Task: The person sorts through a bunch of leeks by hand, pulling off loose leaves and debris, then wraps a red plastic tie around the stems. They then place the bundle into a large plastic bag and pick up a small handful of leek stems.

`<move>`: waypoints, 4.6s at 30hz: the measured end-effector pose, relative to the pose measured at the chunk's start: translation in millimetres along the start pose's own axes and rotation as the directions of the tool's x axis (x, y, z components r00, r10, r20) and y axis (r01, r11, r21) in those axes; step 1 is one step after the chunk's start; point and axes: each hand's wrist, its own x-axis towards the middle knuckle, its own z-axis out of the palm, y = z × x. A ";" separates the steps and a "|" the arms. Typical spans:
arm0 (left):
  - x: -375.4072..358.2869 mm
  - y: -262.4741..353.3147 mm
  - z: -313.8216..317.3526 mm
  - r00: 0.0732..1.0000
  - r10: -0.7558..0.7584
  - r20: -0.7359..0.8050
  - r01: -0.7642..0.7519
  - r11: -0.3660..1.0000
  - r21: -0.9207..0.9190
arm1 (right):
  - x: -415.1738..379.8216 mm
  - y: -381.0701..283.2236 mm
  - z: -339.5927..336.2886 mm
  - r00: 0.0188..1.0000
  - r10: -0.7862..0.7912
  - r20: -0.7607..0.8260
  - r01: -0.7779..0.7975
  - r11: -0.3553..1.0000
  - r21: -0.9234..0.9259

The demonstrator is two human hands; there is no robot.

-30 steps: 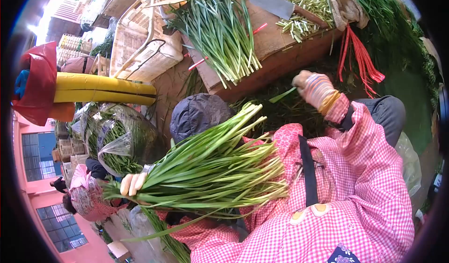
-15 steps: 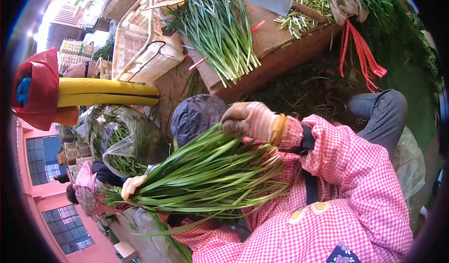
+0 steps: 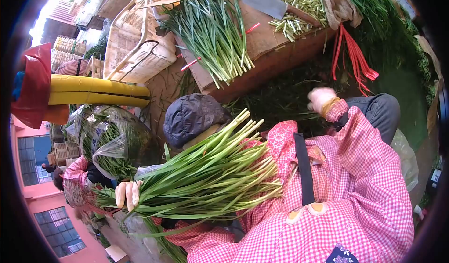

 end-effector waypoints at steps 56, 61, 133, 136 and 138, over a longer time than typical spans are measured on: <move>-2.4 -28.2 33.8 0.811 0.359 -0.462 -0.166 0.898 0.407 | -12.2 -125.7 -54.7 0.711 -0.245 -0.659 0.575 0.743 0.343; 7.2 -28.5 41.4 0.769 0.424 -0.478 0.118 0.641 0.759 | -7.3 -167.6 -54.6 0.808 -0.448 -0.382 0.247 -0.331 0.911; 29.6 -53.8 54.2 0.368 0.450 -0.814 0.408 0.708 0.576 | -41.7 -125.4 -73.4 0.346 -0.440 -0.829 0.757 0.653 -0.031; 28.4 -53.4 54.1 0.243 0.484 -0.841 0.437 0.719 0.540 | -27.2 -148.7 -67.3 0.392 -0.388 -0.834 0.683 0.730 -0.019; 28.5 -52.4 55.5 0.149 0.500 -0.853 0.451 0.733 0.509 | -29.4 -161.9 -69.9 0.325 -0.302 -0.896 0.683 0.730 0.001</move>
